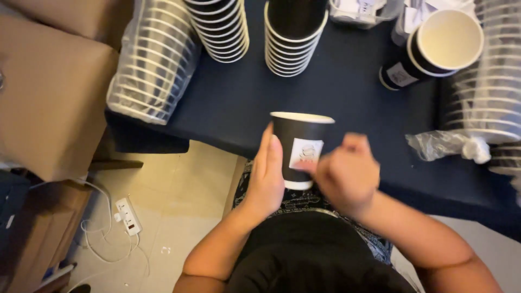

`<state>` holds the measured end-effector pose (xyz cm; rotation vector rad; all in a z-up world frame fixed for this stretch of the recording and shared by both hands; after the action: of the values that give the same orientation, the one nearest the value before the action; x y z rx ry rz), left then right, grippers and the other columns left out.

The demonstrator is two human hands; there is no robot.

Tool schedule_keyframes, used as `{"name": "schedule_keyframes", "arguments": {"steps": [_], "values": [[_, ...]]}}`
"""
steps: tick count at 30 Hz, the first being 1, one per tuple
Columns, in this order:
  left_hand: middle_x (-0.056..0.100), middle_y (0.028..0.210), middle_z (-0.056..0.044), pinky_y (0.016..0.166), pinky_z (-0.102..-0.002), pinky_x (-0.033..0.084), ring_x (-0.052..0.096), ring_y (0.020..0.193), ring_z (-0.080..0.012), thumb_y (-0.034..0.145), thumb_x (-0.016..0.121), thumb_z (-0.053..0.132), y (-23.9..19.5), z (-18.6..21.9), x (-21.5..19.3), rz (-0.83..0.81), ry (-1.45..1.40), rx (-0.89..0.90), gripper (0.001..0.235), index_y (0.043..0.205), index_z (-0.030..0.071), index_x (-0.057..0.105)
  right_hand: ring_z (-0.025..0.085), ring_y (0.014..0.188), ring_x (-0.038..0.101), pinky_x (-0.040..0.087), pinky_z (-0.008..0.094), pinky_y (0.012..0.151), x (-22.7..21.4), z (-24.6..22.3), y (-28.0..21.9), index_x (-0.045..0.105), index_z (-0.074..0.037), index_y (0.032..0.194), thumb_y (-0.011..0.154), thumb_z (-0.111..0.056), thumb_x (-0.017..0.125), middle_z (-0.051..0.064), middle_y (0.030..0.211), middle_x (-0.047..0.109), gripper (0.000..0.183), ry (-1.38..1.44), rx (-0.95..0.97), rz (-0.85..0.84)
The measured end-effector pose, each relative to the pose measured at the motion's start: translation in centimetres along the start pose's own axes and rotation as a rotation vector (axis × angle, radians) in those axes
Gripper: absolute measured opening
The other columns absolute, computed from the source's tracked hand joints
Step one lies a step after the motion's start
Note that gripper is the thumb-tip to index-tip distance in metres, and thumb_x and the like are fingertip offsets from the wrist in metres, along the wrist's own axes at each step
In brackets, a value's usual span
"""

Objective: Applying adhesive brand labels to paper coffee cups.

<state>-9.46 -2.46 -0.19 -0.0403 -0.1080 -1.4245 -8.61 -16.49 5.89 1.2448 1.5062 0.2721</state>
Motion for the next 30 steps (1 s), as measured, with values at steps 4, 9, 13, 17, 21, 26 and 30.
{"name": "schedule_keyframes", "arguments": {"steps": [4,9,13,17,21,26,30], "values": [[0.036,0.154,-0.040,0.124,-0.057,0.023,0.034,0.147,-0.0475,0.113,0.019,0.026,-0.5,-0.2,-0.1,0.059,0.099,0.038,0.059,0.154,-0.015,0.025,0.017,0.055,0.049,0.051,0.034,0.073,1.3,0.7,-0.5,0.050,-0.013,0.069,0.096,-0.042,0.067,-0.006,0.065,0.048,0.042,-0.468,0.064,-0.003],[0.036,0.152,-0.042,0.123,-0.059,0.023,0.033,0.146,-0.0489,0.112,0.024,0.026,-0.1,0.5,-1.4,0.080,0.199,0.079,0.059,0.155,-0.014,0.022,0.016,0.045,0.048,0.050,0.036,0.079,3.1,-0.5,0.8,0.038,-0.016,0.052,0.094,-0.053,0.071,-0.005,0.046,0.041,0.065,-0.395,-0.167,-0.084],[0.040,0.154,-0.035,0.123,-0.053,0.027,0.037,0.146,-0.0415,0.111,0.020,0.028,0.3,0.3,-2.0,0.074,0.131,0.129,0.060,0.156,-0.011,0.026,0.023,0.064,0.058,0.050,0.032,0.080,-0.3,3.5,3.7,0.053,-0.011,0.080,0.074,-0.040,0.091,0.001,0.075,0.059,0.048,0.207,0.210,0.043],[0.045,0.158,-0.025,0.118,-0.037,0.036,0.047,0.145,-0.0314,0.108,0.025,0.041,-0.1,2.5,-1.2,0.022,0.238,0.138,0.067,0.157,-0.004,0.025,0.029,0.125,0.053,0.046,0.041,0.114,1.6,3.4,4.2,0.025,-0.002,0.140,0.079,-0.051,0.077,0.024,0.142,0.044,0.094,0.762,0.405,-0.118],[0.041,0.160,-0.025,0.120,-0.039,0.034,0.045,0.147,-0.0321,0.106,0.023,0.060,0.0,4.3,0.5,-0.102,0.231,0.190,0.081,0.160,0.000,0.020,0.023,0.112,0.067,0.051,0.032,0.101,1.8,4.0,4.1,0.012,-0.006,0.149,0.079,-0.024,0.084,0.022,0.127,0.066,0.103,0.873,0.633,-0.335],[0.037,0.160,-0.023,0.119,-0.047,0.043,0.045,0.147,-0.0325,0.108,0.026,0.064,0.1,6.0,0.7,0.016,0.281,0.329,0.083,0.156,-0.003,0.028,0.034,0.163,0.016,0.004,0.042,0.137,-7.5,9.0,7.4,-0.007,-0.004,0.154,0.061,-0.029,0.100,0.021,0.168,0.009,0.144,0.200,0.455,-0.049],[0.046,0.153,-0.019,0.115,-0.044,0.049,0.053,0.140,-0.0310,0.109,0.032,0.043,0.4,5.4,0.1,0.084,0.210,0.288,0.061,0.150,-0.002,0.038,0.030,0.167,0.015,0.042,0.052,0.146,-13.9,10.5,10.4,0.012,-0.010,0.160,0.086,-0.011,0.094,0.009,0.163,0.009,0.110,0.152,0.220,0.151]]}}
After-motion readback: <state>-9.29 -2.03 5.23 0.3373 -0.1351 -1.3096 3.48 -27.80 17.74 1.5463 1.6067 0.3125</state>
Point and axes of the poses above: each hand's wrist, its own y-axis towards the middle knuckle, its own x-axis out of the palm, z = x × y, the point moved 10 cm from there along y, towards the middle knuckle
